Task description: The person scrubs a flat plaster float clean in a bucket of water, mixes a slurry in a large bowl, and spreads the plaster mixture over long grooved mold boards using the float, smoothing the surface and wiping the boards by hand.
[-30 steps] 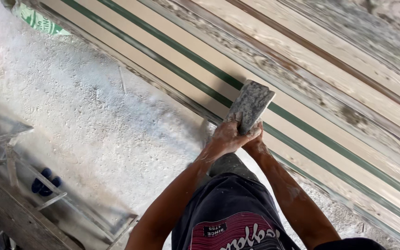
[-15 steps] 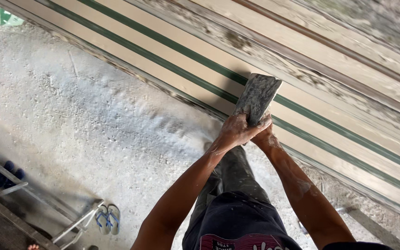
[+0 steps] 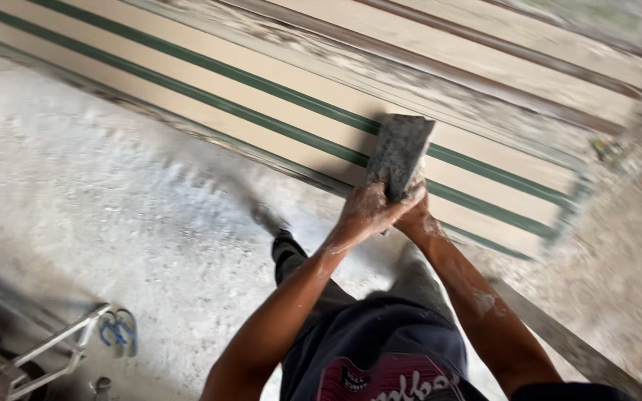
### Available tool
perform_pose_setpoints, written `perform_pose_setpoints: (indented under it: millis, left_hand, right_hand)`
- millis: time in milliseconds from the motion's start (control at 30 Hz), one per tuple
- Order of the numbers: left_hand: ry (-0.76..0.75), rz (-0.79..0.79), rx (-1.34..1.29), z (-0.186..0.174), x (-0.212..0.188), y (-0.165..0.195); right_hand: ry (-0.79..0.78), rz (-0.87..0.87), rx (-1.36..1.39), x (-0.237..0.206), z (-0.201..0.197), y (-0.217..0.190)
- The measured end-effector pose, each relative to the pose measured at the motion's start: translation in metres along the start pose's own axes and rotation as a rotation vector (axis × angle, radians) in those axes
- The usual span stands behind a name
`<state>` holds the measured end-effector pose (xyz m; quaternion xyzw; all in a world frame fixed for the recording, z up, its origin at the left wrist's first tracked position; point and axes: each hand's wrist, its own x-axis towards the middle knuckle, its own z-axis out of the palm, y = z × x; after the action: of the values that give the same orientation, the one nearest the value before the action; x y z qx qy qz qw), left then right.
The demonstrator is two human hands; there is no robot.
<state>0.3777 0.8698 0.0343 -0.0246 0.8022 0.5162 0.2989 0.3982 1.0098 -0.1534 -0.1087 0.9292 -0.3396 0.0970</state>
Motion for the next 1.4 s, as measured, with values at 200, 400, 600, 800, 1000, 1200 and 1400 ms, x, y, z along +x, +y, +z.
perform_pose_setpoints:
  millis: [200,400,600,800,1000,1200,1400]
  left_hand:
    - [0.098,0.264,0.072,0.212,-0.014,0.04]
    - [-0.044,0.131,0.197,0.366,-0.017,0.068]
    - [0.248,0.637,0.586,0.42,-0.047,0.062]
    - [-0.297,0.624,0.711,0.346,-0.094,0.051]
    - [-0.418,0.022,0.118,0.165,-0.123,-0.005]
    - [-0.114,-0.261,-0.886,-0.01,-0.138,-0.09]
    - [0.154,-0.417,-1.179,-0.162,-0.147,-0.131]
  right_hand:
    - [0.257,0.245,0.479,-0.169,-0.095,0.106]
    - [0.613,0.522,1.812,-0.255,-0.147,0.144]
    - [0.597,0.395,2.527,-0.297,-0.169,0.161]
    - [0.686,0.27,2.635,-0.29,-0.207,0.182]
    - [0.59,0.059,2.136,-0.186,-0.231,0.11]
    - [0.118,-0.267,1.178,-0.04,-0.142,-0.122]
    - [-0.275,-0.307,-0.031,0.053,-0.076,-0.238]
